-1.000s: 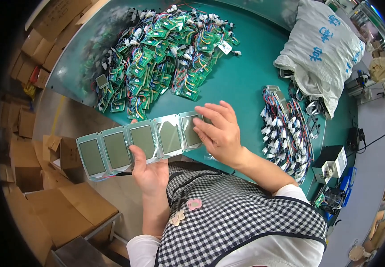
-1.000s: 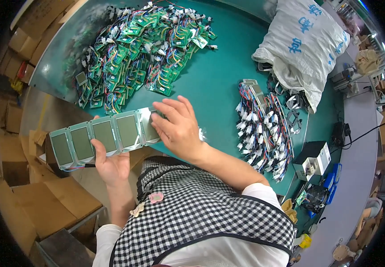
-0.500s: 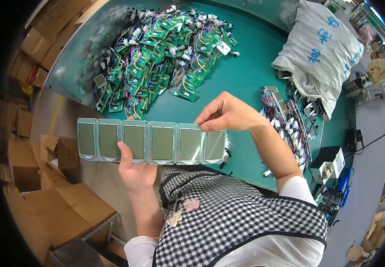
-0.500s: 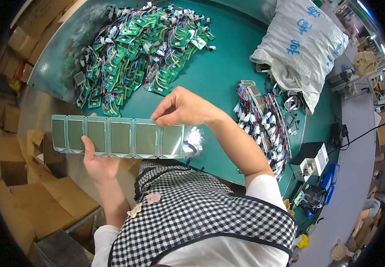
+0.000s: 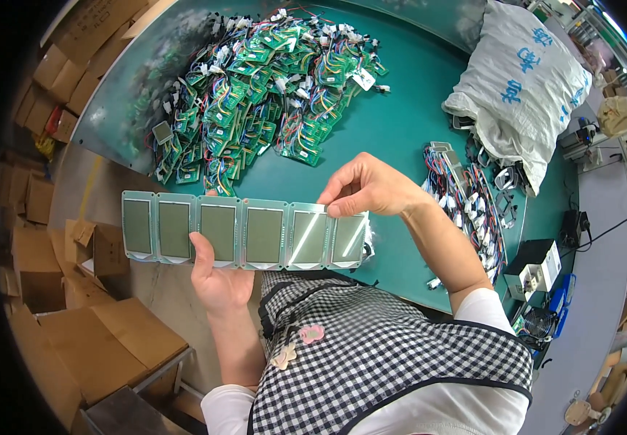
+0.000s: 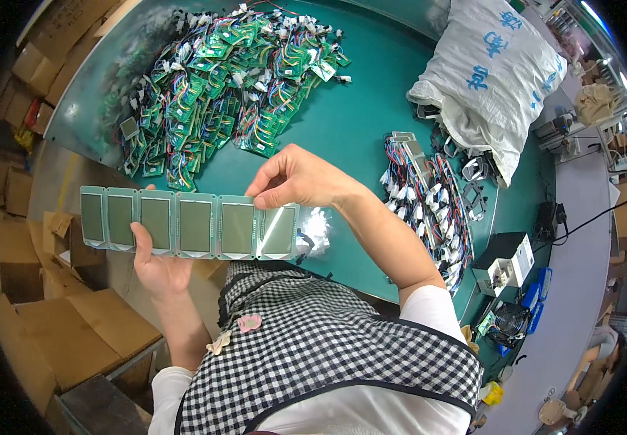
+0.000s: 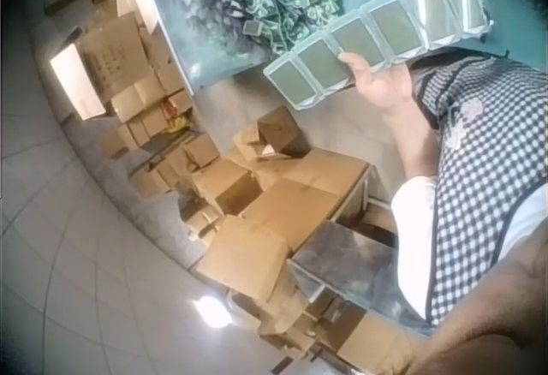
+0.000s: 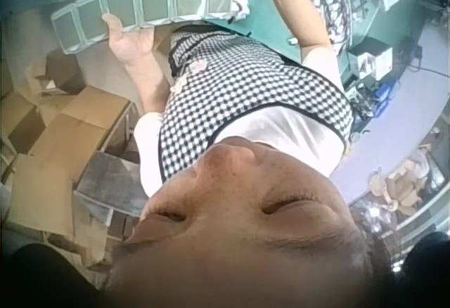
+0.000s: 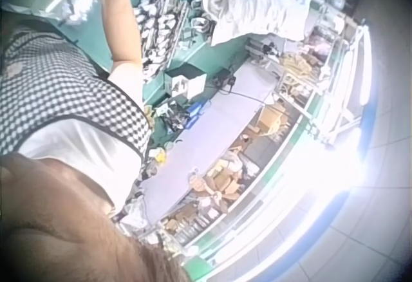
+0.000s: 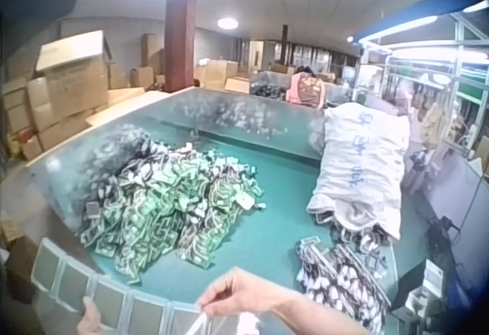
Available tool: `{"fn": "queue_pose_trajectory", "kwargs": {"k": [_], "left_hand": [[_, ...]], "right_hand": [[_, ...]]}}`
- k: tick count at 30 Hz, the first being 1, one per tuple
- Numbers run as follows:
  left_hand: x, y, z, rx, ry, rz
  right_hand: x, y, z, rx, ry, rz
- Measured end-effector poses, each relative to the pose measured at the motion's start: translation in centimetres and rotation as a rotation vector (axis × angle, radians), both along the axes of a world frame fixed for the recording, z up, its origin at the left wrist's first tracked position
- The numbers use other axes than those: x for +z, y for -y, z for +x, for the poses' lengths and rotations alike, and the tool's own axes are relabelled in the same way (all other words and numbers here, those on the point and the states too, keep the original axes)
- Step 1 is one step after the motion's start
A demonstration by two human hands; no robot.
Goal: The person peels protective plastic film from LCD screens attached to circuit boards by hand.
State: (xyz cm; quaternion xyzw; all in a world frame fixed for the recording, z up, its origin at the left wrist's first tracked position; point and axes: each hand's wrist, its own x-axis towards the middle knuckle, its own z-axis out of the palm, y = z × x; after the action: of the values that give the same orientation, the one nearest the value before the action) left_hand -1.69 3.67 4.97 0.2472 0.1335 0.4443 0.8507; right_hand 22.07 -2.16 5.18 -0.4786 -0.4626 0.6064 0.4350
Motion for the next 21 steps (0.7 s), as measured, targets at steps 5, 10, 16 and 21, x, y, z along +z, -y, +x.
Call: {"fn": "queue_pose_trajectory", "kwargs": {"k": [5,10,16,21], "left_hand": [[-0.1,-0.08,-0.34,-0.014,0.002,0.027],[0.13,-0.08,-0.27,-0.017,0.025,0.036],[0.08,-0.11,-0.22,-0.023,0.046,0.032],[0.14,0.02,-0.28,-0.019,0.03,0.04]], "right_hand": [[0.08,0.0,-0.08,0.001,-0.017,0.008],[0.18,-0.1,-0.15,-0.001,-0.024,0.008],[0.31,-0.08,-0.11,-0.003,0.028,0.015],[0.34,-0.01,-0.14,0.003,-0.03,0.022]]}}
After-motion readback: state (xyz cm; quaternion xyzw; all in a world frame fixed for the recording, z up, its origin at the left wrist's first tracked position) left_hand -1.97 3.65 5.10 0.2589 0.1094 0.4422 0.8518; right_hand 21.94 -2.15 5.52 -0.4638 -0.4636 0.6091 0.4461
